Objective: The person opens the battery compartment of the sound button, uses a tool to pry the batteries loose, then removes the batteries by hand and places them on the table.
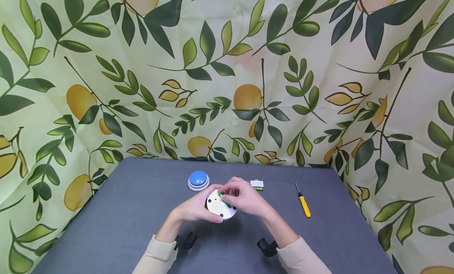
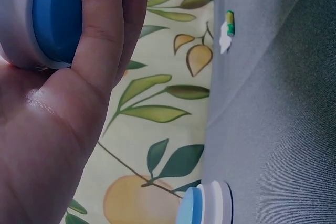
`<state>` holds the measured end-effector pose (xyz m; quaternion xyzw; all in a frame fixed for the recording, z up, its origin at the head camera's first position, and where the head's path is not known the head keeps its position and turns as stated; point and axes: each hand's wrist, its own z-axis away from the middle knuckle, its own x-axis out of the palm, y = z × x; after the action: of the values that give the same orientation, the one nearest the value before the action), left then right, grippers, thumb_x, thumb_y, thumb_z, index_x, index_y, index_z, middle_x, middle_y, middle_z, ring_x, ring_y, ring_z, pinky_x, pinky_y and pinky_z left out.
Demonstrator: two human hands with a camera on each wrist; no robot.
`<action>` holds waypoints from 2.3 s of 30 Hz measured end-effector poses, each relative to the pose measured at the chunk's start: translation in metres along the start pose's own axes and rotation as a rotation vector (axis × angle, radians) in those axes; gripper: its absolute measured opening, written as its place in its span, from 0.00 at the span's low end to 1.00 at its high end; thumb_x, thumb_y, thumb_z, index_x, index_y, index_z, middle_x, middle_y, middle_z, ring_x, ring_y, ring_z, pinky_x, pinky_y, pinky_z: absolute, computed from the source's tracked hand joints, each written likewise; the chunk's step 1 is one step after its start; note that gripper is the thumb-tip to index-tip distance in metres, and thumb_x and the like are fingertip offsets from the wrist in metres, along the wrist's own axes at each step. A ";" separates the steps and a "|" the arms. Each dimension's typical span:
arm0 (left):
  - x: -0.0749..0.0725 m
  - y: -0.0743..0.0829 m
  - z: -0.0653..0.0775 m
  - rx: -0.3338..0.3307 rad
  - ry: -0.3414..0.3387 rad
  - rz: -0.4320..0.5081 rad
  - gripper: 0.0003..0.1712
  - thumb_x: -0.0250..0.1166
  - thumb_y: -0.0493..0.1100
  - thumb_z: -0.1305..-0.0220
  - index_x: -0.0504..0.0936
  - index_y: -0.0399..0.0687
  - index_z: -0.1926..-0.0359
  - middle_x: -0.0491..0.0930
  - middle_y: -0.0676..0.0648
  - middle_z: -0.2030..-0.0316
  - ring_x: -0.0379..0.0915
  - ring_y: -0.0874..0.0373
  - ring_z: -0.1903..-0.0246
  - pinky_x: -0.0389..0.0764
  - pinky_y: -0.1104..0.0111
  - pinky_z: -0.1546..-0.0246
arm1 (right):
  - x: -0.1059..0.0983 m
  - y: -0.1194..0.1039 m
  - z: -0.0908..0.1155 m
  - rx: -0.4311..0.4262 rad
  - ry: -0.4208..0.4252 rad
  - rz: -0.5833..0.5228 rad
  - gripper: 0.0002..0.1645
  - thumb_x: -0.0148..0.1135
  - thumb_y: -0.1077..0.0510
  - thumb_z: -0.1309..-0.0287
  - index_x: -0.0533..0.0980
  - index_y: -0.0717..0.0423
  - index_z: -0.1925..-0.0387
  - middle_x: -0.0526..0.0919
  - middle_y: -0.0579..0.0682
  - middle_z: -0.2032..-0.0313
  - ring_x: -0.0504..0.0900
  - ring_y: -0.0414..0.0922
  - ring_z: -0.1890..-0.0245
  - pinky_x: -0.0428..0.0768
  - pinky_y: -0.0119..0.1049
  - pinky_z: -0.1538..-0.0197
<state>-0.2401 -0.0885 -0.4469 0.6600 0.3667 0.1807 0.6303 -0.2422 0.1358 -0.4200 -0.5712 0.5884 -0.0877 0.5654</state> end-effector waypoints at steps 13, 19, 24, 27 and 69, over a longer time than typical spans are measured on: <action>-0.001 0.000 0.001 -0.017 0.015 -0.016 0.45 0.78 0.36 0.49 0.66 0.47 0.32 0.77 0.48 0.48 0.77 0.56 0.52 0.77 0.68 0.51 | -0.006 -0.002 0.004 0.106 0.019 -0.014 0.07 0.70 0.60 0.39 0.85 0.47 0.59 0.83 0.44 0.65 0.79 0.46 0.64 0.78 0.38 0.58; -0.002 0.000 0.000 -0.017 0.015 -0.025 0.45 0.79 0.37 0.49 0.66 0.47 0.32 0.77 0.47 0.47 0.76 0.56 0.51 0.75 0.67 0.48 | -0.011 -0.001 0.006 0.117 0.044 -0.052 0.06 0.71 0.61 0.40 0.85 0.51 0.60 0.86 0.47 0.64 0.81 0.45 0.64 0.80 0.37 0.57; -0.002 0.000 0.001 -0.033 0.029 -0.035 0.47 0.79 0.37 0.50 0.65 0.47 0.31 0.77 0.50 0.47 0.75 0.57 0.50 0.74 0.66 0.47 | -0.016 -0.001 0.010 0.129 0.055 -0.076 0.06 0.71 0.60 0.40 0.85 0.53 0.59 0.86 0.46 0.64 0.82 0.47 0.64 0.80 0.37 0.57; -0.003 -0.001 0.001 -0.038 0.036 -0.039 0.47 0.79 0.37 0.50 0.65 0.47 0.30 0.77 0.49 0.47 0.74 0.56 0.50 0.73 0.66 0.47 | -0.020 -0.001 0.013 0.141 0.063 -0.087 0.08 0.71 0.60 0.40 0.85 0.54 0.58 0.86 0.47 0.63 0.82 0.47 0.63 0.81 0.36 0.57; -0.003 -0.002 0.001 -0.038 0.061 -0.035 0.50 0.80 0.38 0.52 0.65 0.43 0.30 0.77 0.50 0.47 0.74 0.58 0.50 0.72 0.68 0.47 | -0.043 0.093 0.047 0.540 0.366 -0.131 0.16 0.72 0.58 0.39 0.84 0.66 0.56 0.86 0.63 0.63 0.83 0.51 0.67 0.83 0.43 0.59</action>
<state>-0.2412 -0.0914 -0.4483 0.6356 0.3937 0.1967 0.6343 -0.2717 0.2251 -0.4818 -0.4122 0.5977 -0.3781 0.5744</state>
